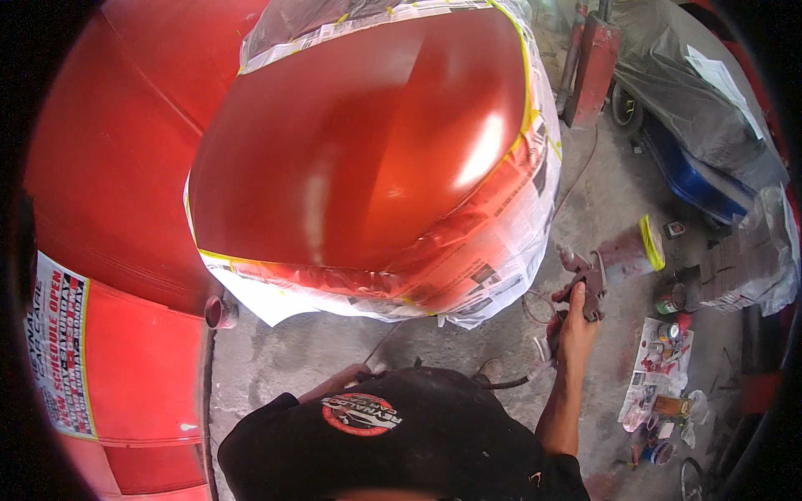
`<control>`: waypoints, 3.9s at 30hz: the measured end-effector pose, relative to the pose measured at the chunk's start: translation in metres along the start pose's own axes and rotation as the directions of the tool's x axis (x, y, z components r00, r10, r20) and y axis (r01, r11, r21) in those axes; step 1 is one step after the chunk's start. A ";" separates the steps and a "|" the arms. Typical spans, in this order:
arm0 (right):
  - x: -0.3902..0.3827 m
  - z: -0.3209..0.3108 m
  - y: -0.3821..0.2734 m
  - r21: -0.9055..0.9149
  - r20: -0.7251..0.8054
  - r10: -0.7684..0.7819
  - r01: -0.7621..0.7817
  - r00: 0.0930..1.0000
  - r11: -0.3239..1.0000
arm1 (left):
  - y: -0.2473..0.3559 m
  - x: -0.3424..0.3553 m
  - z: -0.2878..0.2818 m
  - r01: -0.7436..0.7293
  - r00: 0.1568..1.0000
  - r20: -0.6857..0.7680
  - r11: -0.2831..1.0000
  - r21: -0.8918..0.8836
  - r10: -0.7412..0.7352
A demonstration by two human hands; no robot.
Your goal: The person prepares red paint by pouring it into a spray gun cup and securing the lid. They then stand and use the spray gun to apply red paint to the door and trunk of a car that is masked with newspaper and tape. The person moves around the vehicle to cover different sections of the bodywork.
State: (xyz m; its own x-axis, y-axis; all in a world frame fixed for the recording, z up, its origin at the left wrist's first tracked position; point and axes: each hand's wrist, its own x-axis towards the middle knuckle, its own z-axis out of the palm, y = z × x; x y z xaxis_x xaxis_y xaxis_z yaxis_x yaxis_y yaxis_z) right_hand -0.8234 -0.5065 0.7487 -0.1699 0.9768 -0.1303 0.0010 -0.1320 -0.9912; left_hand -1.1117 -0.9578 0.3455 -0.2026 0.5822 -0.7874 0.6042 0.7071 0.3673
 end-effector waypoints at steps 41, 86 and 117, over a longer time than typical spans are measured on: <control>0.194 0.378 -0.229 -0.728 0.190 -0.614 0.530 0.766 0.436 | 0.024 -0.302 -0.423 -0.601 0.617 -0.084 0.399 -0.693 0.783; -0.080 0.535 -0.208 -0.203 0.522 -0.322 0.481 0.790 0.853 | -0.183 -0.327 -0.459 -0.755 0.422 0.091 0.405 -0.515 0.902; -0.220 0.477 -0.172 -0.259 0.347 -0.230 0.328 0.909 0.908 | -0.191 -0.330 -0.449 -0.778 0.342 0.280 0.437 -0.452 0.897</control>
State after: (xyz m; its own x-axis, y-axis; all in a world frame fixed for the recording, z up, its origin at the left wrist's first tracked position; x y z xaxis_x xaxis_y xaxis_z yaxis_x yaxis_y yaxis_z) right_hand -1.2562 -0.7790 0.9581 -0.4967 0.8600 0.1168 0.2000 0.2443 -0.9488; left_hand -1.5063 -1.1049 0.7574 0.6883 0.7212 -0.0782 0.0738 0.0376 0.9966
